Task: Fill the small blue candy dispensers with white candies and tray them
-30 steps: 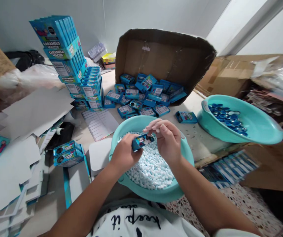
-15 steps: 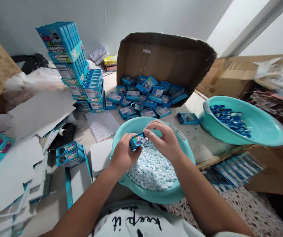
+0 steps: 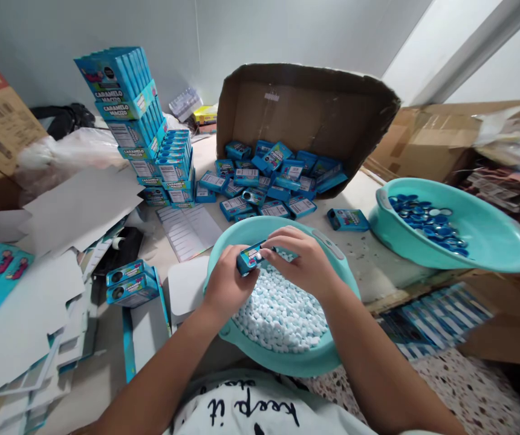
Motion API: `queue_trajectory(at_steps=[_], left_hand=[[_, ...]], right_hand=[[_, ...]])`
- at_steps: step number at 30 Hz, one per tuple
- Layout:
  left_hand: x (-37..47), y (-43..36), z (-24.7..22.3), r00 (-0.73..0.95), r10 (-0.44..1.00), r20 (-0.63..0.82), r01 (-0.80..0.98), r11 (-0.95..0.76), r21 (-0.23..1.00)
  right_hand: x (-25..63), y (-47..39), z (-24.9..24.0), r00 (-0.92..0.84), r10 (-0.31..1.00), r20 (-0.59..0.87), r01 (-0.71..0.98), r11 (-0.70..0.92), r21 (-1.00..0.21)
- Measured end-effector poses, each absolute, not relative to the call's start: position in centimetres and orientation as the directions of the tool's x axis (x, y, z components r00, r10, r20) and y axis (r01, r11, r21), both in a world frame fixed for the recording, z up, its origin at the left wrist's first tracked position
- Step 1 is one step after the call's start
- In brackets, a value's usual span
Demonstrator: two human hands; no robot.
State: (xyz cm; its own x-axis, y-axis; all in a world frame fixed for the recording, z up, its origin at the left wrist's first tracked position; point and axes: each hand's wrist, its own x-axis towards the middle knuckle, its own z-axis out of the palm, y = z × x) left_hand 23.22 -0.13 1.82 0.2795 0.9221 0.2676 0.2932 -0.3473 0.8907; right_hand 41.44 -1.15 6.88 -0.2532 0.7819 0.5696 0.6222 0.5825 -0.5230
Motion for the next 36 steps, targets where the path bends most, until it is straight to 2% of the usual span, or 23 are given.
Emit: queue_trajectory(at_steps=[8,15,19,23,26,28,30,32,34,36], left_hand=[[23.2,0.0,1.8,0.281,0.929,0.241,0.297,-0.323,0.899],[23.2,0.2,1.8,0.290,0.930,0.225,0.296,-0.311,0.903],[23.3,0.3,1.5,0.291,0.925,0.244,0.269,-0.324,0.907],[23.3,0.3,1.1,0.236,0.932,0.274,0.203,-0.323,0.924],[23.2,0.3,0.9,0.199,0.937,0.288,0.175,-0.323,0.930],[23.2,0.4,0.9,0.168,0.944,0.285,0.161,-0.312,0.937],[23.1,0.3,1.0,0.134,0.954,0.269,0.129,-0.286,0.950],[23.1,0.3,1.2,0.101,0.966,0.237,0.098,-0.247,0.964],[23.0,0.3,1.4,0.074,0.977,0.199,0.084,-0.205,0.975],[23.0,0.3,1.6,0.058,0.983,0.172,0.081,-0.177,0.981]], right_hand=[[41.5,-1.2,6.9,-0.302,0.749,0.591,0.609,0.628,-0.485],[41.2,-1.3,6.8,-0.250,0.794,0.555,0.542,0.589,-0.599],[41.2,-1.1,6.5,-0.145,0.822,0.550,0.590,0.518,-0.619],[41.8,-0.9,6.0,0.063,0.876,0.478,0.618,0.342,-0.708],[42.5,-0.4,5.4,0.182,0.930,0.318,0.585,0.158,-0.796],[42.9,0.0,5.0,0.164,0.976,0.142,0.627,0.008,-0.779],[42.8,0.2,4.5,0.078,0.994,-0.079,0.755,-0.111,-0.647],[42.2,0.1,4.2,-0.018,0.945,-0.326,0.875,-0.143,-0.463],[41.1,-0.2,3.9,-0.116,0.835,-0.538,0.936,-0.089,-0.341],[40.0,-0.8,3.6,-0.201,0.727,-0.657,0.955,-0.005,-0.298]])
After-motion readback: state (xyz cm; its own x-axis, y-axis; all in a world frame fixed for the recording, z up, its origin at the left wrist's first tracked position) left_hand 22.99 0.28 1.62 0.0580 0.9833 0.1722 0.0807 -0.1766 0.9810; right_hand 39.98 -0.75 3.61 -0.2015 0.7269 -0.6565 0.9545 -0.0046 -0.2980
